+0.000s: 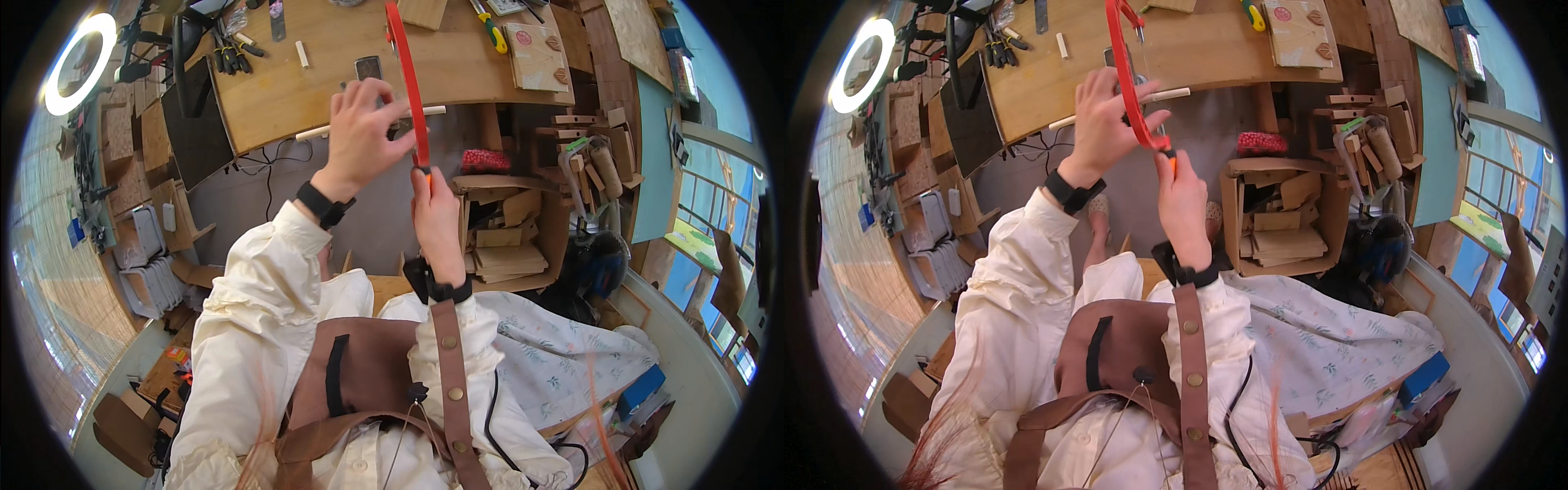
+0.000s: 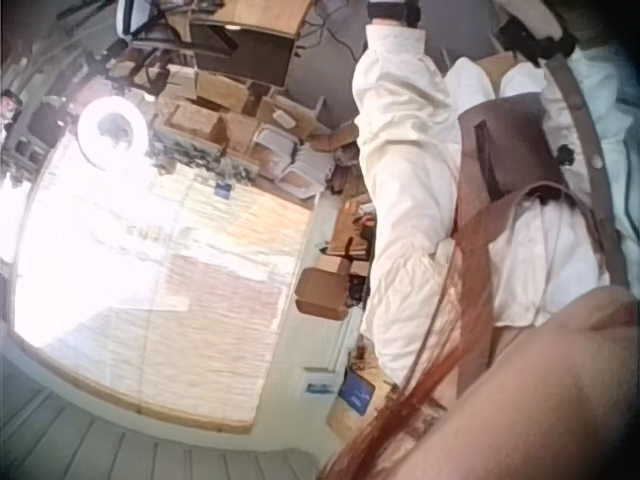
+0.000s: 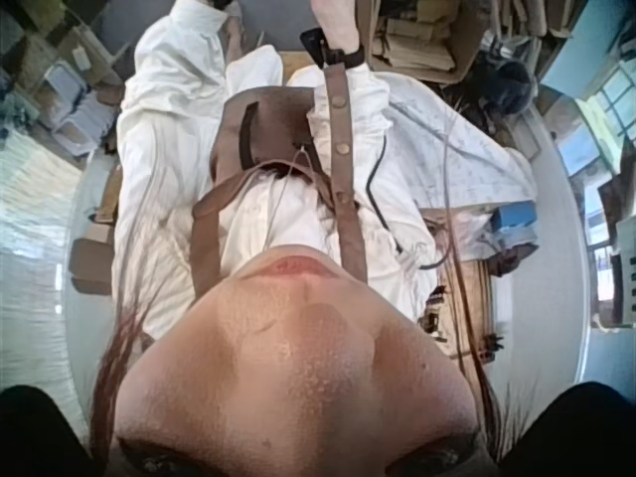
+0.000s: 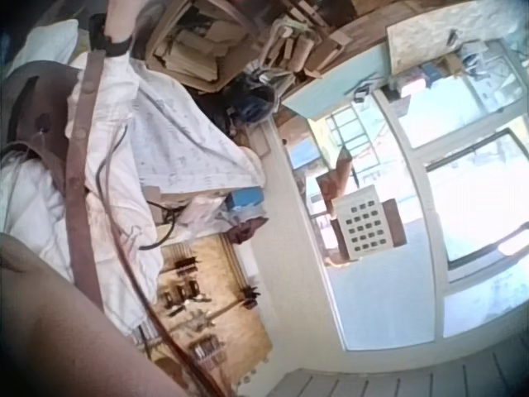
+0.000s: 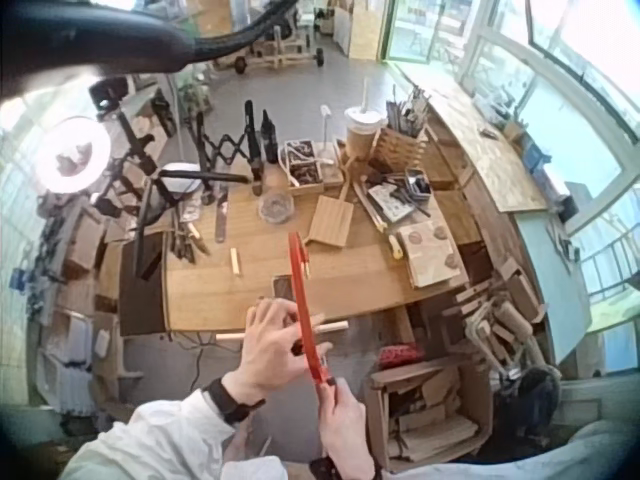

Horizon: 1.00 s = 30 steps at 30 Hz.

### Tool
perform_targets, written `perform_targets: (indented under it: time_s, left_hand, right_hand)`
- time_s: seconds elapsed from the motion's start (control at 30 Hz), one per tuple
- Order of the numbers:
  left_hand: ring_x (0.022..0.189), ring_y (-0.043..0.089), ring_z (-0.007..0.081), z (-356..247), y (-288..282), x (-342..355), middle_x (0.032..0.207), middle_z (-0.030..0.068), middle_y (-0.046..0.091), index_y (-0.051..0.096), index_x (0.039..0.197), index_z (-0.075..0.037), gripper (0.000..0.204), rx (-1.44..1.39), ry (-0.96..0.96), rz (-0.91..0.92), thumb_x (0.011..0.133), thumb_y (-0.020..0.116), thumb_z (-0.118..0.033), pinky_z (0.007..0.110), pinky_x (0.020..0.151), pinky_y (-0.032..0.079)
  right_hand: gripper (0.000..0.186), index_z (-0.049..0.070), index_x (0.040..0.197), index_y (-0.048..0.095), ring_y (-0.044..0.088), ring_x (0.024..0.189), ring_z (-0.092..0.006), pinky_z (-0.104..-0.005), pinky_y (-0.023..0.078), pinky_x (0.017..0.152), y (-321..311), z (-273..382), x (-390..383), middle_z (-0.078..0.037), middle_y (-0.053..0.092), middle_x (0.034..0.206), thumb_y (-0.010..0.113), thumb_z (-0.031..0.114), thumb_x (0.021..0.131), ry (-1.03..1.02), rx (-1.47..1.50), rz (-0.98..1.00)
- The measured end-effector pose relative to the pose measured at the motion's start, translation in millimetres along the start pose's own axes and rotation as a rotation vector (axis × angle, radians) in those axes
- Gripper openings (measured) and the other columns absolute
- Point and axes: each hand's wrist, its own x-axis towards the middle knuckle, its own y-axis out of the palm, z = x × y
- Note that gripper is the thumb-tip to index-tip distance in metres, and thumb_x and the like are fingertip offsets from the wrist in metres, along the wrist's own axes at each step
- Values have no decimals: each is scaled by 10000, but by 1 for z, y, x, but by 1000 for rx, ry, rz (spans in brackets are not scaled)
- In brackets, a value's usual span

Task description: The person saws through a wooden dowel held in a vise using a hand saw, then repeats the process on the remaining piece of the dowel.

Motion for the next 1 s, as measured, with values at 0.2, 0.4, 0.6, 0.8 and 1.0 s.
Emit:
perform_targets:
  time_s: [0.2, 0.4, 0.6, 0.8, 1.0]
  left_hand:
    - [871, 494, 176, 4, 17, 23, 809, -59, 518, 746, 752, -205, 136, 19, 79, -10, 682, 790, -313, 359, 770, 322]
    - [848, 515, 175, 5, 19, 23, 748, -55, 514, 743, 748, -209, 126, -6, 90, -22, 694, 781, -316, 355, 794, 318]
    - [816, 520, 178, 3, 19, 26, 741, -55, 520, 741, 741, -207, 122, 2, 104, -36, 692, 784, -311, 355, 802, 316]
    - [798, 525, 170, 6, 17, 23, 711, -51, 524, 745, 749, -200, 133, -9, 103, -48, 680, 797, -302, 353, 809, 313]
    - [737, 512, 160, 4, 17, 27, 679, -64, 513, 751, 752, -203, 121, -25, 121, -55, 684, 801, -291, 341, 786, 308]
  right_hand:
    - [275, 35, 975, 529, 569, 719, -479, -503, 413, 551, -1, -8, -26, -254, 587, 731, 482, 304, 1003, 125, -12, 26]
    - [326, 27, 924, 543, 567, 523, -276, -361, 428, 508, 1, -2, -5, -143, 531, 603, 476, 337, 999, -31, -14, -24]
    - [295, 18, 938, 522, 567, 739, -491, -529, 411, 566, -2, 6, -3, -264, 590, 745, 511, 308, 989, -86, -8, -29]
    - [261, 29, 959, 518, 571, 701, -482, -528, 411, 544, -5, -12, -29, -247, 590, 708, 517, 289, 988, 15, -1, 6]
    - [261, 38, 949, 520, 567, 746, -499, -539, 420, 580, 3, 6, 13, -261, 592, 724, 521, 297, 982, -64, -1, -15]
